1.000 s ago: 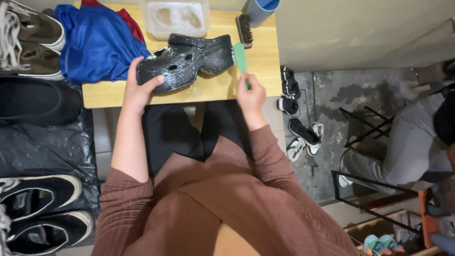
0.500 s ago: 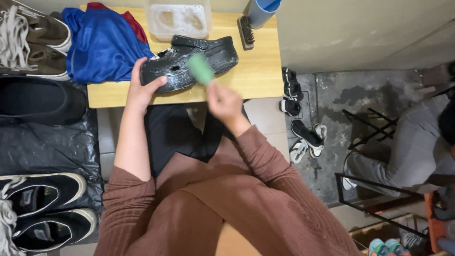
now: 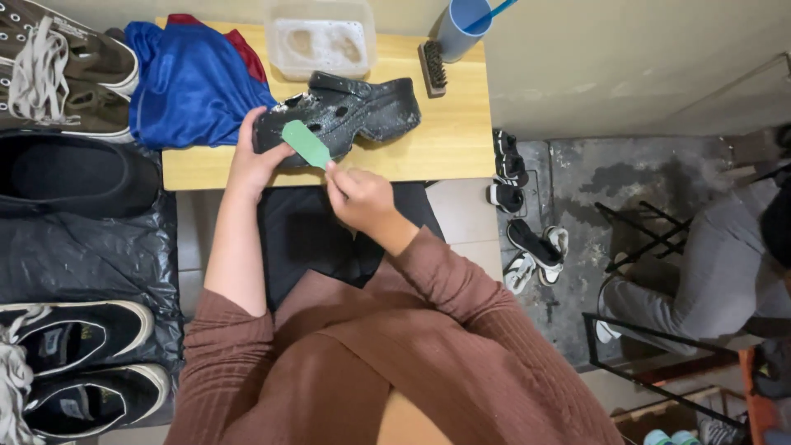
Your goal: The person scrubs a black clog-style shoe with a green brush, applying a white cleaning substance to the exterior and interior surfaces. They rotate the shoe to clean different areas, including the sole and the footbed, while holding it on a wooden table.
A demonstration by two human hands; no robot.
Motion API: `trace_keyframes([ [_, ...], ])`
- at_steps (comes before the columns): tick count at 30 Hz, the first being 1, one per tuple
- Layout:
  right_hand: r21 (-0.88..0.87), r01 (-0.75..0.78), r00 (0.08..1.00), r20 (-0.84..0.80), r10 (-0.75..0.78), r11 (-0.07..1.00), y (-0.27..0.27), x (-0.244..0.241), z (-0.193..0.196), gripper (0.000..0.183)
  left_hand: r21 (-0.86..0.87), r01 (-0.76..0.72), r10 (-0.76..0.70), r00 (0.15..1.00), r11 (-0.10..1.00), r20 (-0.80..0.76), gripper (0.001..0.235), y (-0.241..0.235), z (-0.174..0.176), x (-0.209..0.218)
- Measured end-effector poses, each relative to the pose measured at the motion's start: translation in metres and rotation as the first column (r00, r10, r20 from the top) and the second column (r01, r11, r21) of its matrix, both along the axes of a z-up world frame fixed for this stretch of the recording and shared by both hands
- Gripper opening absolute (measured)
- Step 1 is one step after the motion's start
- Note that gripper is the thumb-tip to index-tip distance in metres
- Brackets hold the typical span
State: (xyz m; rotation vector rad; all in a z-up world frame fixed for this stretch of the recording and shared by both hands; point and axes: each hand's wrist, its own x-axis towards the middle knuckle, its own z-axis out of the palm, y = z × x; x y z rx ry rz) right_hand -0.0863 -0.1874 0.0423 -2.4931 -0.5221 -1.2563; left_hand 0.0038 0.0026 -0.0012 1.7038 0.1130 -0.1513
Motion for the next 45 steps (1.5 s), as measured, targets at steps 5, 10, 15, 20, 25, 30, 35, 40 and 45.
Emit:
trace_keyframes([
  [5,0.186,0.111,0.994,-0.042,-0.105,0.976,-0.028,0.017,0.016,0.017,-0.054,-0.023,0.020,0.998,0.998,-0.057,0.084,-0.003,0.007,-0.002],
  [10,-0.070,-0.104,0.991,0.076,0.110,0.992,-0.055,0.005,-0.011,0.011,-0.050,0.011,-0.010,1.000,0.999,0.017,0.084,-0.001,0.007,-0.003],
  [15,0.424,0.216,0.976,-0.089,-0.198,0.879,-0.108,0.027,-0.051,0.014,-0.003,-0.012,0.012,0.998,1.000,-0.069,0.085,-0.002,0.015,-0.003],
  [20,0.340,0.180,0.977,-0.170,-0.128,0.923,-0.117,0.038,-0.038,0.012,0.009,0.000,0.000,0.998,1.000,-0.057,0.085,-0.005,0.027,-0.008],
  [25,0.490,0.211,0.969,-0.217,-0.116,0.846,-0.108,0.043,-0.037,0.019,-0.011,-0.021,0.020,0.998,1.000,-0.059,0.083,-0.004,0.022,-0.005],
  [30,0.564,0.328,0.914,-0.391,-0.105,0.758,-0.152,0.064,-0.054,0.014,-0.014,-0.022,0.021,0.998,1.000,-0.060,0.081,-0.003,0.021,-0.004],
  [35,0.477,0.256,0.957,-0.249,-0.150,0.840,-0.113,0.028,-0.045,0.012,0.005,-0.003,0.003,0.998,1.000,-0.063,0.084,-0.004,0.026,-0.005],
  [40,0.610,0.301,0.941,-0.315,-0.124,0.733,-0.124,0.012,-0.067,0.008,-0.024,0.008,-0.010,0.999,1.000,-0.043,0.084,-0.004,0.012,-0.003],
  [45,0.381,0.120,0.982,-0.182,-0.053,0.917,-0.123,0.000,-0.067,0.027,-0.012,0.006,-0.006,0.999,1.000,-0.050,0.086,-0.003,0.012,-0.003],
])
